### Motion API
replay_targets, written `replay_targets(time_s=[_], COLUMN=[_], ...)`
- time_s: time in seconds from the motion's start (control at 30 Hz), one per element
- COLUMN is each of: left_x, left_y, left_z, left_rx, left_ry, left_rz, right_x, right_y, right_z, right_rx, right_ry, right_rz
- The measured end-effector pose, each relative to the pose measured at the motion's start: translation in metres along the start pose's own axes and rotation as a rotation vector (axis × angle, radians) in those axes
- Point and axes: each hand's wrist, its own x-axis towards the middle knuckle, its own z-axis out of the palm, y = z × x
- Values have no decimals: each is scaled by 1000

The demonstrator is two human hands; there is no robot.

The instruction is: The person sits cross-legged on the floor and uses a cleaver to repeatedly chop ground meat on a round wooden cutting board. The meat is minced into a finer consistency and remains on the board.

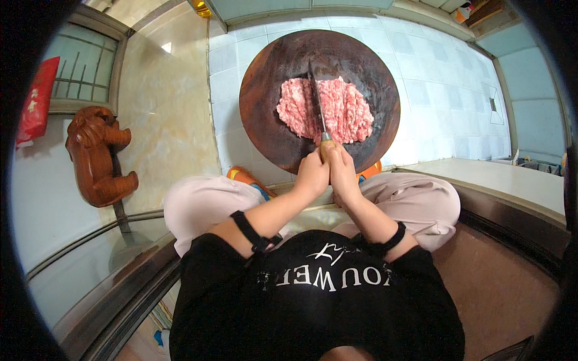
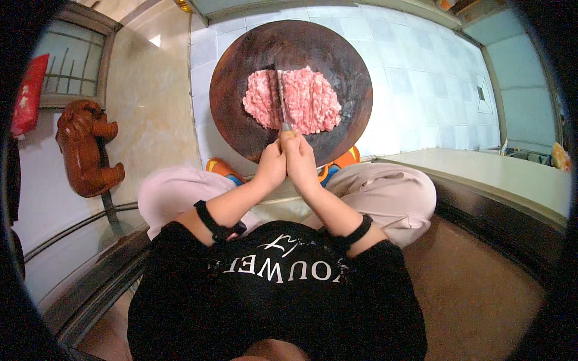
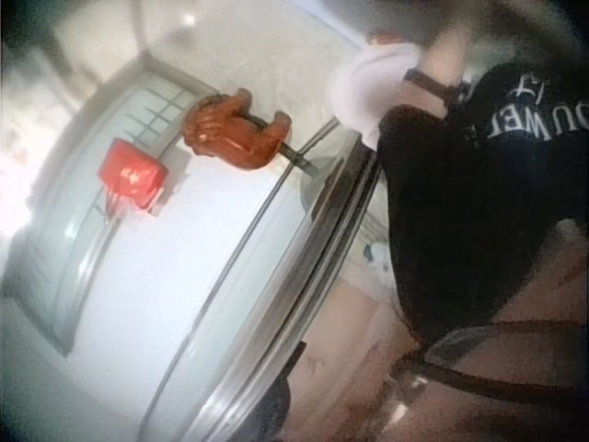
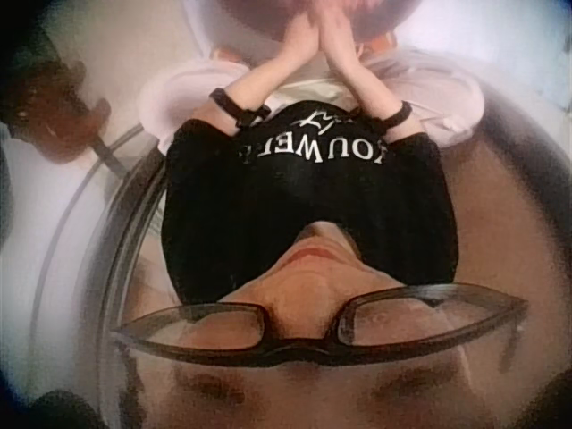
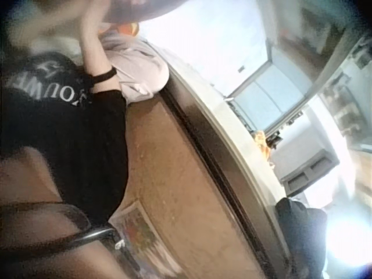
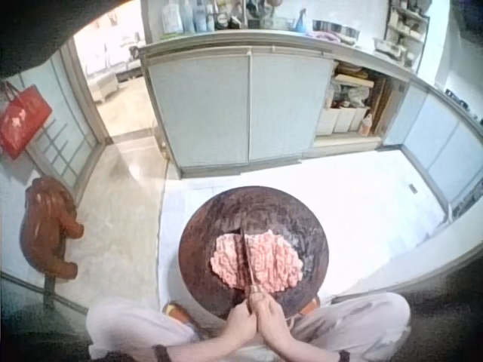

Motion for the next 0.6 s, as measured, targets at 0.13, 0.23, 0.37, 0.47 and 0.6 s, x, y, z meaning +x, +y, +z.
replay_targets(time_s=[0.13, 0.23, 0.37, 0.47, 0.6], left_x=[-3, -1, -1, -1, 1], left_y=[1, 0, -2, -1, 1], left_z=[0, -1, 0, 0, 0], left_rx=[26, 36, 23, 34, 57], left_ry=[18, 0, 5, -13, -27], left_rz=[58, -25, 43, -6, -2], right_x=[-2, 0, 1, 2, 3], right_y=[-4, -3, 1, 2, 1], right_z=[2, 2, 1, 1, 0], right_rx=[26, 55, 27, 24, 46], right_ry=[-13, -3, 11, 21, 33], right_rz=[-38, 38, -46, 28, -54])
